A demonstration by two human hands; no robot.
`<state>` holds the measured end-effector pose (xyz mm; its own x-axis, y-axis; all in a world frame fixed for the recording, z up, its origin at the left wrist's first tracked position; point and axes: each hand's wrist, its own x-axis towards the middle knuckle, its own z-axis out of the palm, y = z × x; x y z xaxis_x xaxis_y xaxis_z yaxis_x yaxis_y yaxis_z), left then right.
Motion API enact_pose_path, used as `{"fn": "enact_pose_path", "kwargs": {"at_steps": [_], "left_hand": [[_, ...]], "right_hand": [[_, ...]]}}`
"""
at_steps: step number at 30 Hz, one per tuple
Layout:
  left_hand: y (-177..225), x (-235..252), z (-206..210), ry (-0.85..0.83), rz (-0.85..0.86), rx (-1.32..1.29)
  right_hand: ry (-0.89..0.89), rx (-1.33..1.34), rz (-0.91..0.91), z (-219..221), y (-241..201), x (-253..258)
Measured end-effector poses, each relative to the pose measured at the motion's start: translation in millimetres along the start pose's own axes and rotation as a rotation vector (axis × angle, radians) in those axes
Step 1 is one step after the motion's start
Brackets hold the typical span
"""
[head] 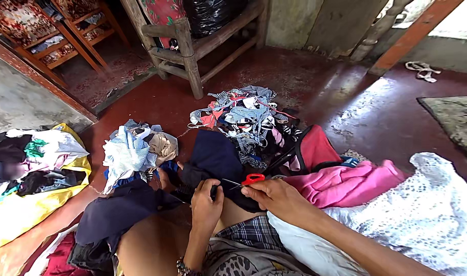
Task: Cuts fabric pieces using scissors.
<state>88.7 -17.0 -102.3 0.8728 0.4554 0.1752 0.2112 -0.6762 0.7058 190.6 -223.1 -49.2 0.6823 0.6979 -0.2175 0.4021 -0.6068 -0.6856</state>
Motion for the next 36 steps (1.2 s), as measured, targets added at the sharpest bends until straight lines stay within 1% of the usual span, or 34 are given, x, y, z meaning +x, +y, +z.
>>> {"fn": "enact_pose_path", "kwargs": {"at_steps": [3, 6, 8, 11, 13, 15, 18, 20, 24, 28, 30, 33, 36], "left_hand": [[-6.0, 0.4, -6.7, -0.063, 0.011, -0.053], [-7.6, 0.4, -8.2, -0.120, 0.030, 0.001], [-6.2, 0.5, -4.4, -0.090, 0.121, 0.097], [-1.4, -1.0, 3.4, 0.017, 0.260, 0.288], [1.1, -2.4, 7.5, 0.076, 0.284, 0.369], [2.8, -4.1, 10.0, 0.101, 0.269, 0.384], [0.8, -3.9, 9.6, 0.089, 0.231, 0.295], [-2.6, -2.6, 6.3, 0.039, 0.166, 0.192], [-9.2, -1.7, 0.1, -0.040, 0.034, -0.052], [-12.6, -0.1, -2.6, -0.047, 0.000, -0.252], [-13.4, 0.2, -2.5, -0.051, -0.002, -0.285], [-12.8, -0.1, -2.0, -0.051, 0.008, -0.264], [-13.8, -1.1, -2.1, -0.049, 0.015, -0.271]], "right_hand": [[-0.073, -0.013, 0.053, -6.3, -3.1, -1.1], [-0.141, -0.057, 0.109, -11.5, -6.2, 1.2], [-0.157, -0.103, 0.139, -14.9, -11.5, 3.0], [-0.125, -0.220, 0.152, -21.3, -21.7, 3.1], [-0.114, -0.328, 0.164, -29.0, -30.1, 0.3], [-0.118, -0.439, 0.192, -36.2, -35.9, -1.6], [-0.133, -0.491, 0.222, -36.2, -39.4, 3.7], [-0.153, -0.482, 0.211, -31.8, -44.7, 9.9], [-0.235, -0.426, 0.221, -17.4, -54.7, 23.8], [-0.207, -0.336, 0.207, -10.7, -47.8, 29.4], [-0.214, -0.225, 0.183, -12.9, -40.4, 30.1], [-0.207, -0.084, 0.198, -18.1, -33.4, 33.4], [-0.202, -0.136, 0.222, -22.8, -37.3, 38.5]]}}
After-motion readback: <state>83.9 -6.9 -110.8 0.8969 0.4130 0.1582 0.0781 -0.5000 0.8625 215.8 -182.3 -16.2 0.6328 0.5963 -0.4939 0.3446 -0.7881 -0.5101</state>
